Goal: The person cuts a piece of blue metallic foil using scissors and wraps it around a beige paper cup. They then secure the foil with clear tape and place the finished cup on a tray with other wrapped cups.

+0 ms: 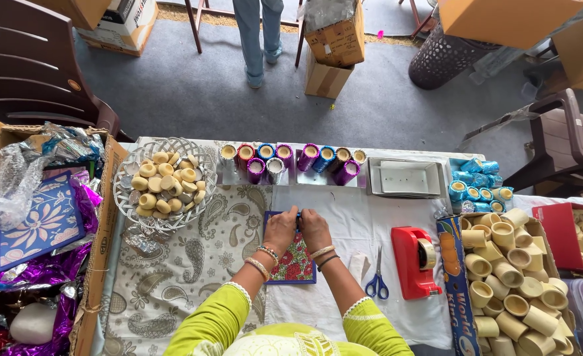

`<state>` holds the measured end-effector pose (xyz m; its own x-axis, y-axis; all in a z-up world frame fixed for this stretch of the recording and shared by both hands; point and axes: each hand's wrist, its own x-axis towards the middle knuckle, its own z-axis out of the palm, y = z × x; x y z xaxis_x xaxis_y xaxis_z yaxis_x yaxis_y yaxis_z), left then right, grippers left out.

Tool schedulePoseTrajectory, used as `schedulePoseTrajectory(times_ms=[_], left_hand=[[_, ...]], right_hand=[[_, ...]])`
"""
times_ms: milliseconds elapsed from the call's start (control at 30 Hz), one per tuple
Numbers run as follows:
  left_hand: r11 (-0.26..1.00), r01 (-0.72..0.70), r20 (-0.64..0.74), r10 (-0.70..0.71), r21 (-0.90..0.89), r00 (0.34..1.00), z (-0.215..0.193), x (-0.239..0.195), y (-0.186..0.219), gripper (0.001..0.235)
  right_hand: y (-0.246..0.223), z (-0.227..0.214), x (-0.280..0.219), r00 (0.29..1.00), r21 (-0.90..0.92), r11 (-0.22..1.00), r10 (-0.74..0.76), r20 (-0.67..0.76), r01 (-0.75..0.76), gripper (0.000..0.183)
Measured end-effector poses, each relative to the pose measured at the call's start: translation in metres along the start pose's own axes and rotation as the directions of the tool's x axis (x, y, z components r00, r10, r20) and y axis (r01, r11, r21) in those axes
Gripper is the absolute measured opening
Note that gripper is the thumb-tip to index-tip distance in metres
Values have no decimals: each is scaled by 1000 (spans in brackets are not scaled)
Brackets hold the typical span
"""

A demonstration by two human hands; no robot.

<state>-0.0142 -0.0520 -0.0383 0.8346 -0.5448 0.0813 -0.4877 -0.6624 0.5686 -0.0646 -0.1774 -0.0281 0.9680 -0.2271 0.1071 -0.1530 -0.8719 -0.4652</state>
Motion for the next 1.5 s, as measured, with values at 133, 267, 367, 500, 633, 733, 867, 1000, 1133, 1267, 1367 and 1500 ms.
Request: schedulePoseTrajectory(times_ms=[133,267,367,500,633,733,867,1000,1133,1267,1367,1500], left_hand=[[1000,2,17,-2,8,1000,0,1,2,12],[992,100,66,-95,-80,993,-21,0,4,15],[962,179,78,-167,-206,983,-42,-1,-3,25],[900,208,44,-207,-384,977,-48,-16,-24,28],[883,240,80,-227,-404,971,-51,-42,-42,23],[890,237,53,-235,-389,970,-56,-72,-54,18],[935,236,5,-244,-264,970,-62,-104,-82,11],[982,161,-232,-180,-99,956,-97,-112,-104,7],[986,162,-376,-165,-41,912,-143,-94,-131,11],[974,184,-469,-102,133,877,-164,-65,-161,16],[929,248,-466,-96,276,879,-179,-37,-171,14],[928,288,-511,-132,238,849,-179,5,-197,12]], right_hand=[[4,6,-1,999,-26,999,-32,-15,32,9],[3,-12,-1,999,53,998,-26,-26,27,10],[9,-27,-2,957,395,872,254,140,-290,13],[59,-3,-28,871,728,511,422,252,-458,28],[63,-1,-43,914,769,525,358,190,-365,31],[62,5,-62,927,743,572,329,182,-349,31],[70,29,-92,919,691,611,317,234,-387,27],[97,69,-140,920,620,680,301,251,-392,25],[77,57,-157,912,648,642,288,293,-410,22],[63,43,-154,936,620,701,245,253,-351,19],[56,38,-148,930,586,725,247,271,-363,20],[54,38,-147,921,457,815,224,319,-357,25]])
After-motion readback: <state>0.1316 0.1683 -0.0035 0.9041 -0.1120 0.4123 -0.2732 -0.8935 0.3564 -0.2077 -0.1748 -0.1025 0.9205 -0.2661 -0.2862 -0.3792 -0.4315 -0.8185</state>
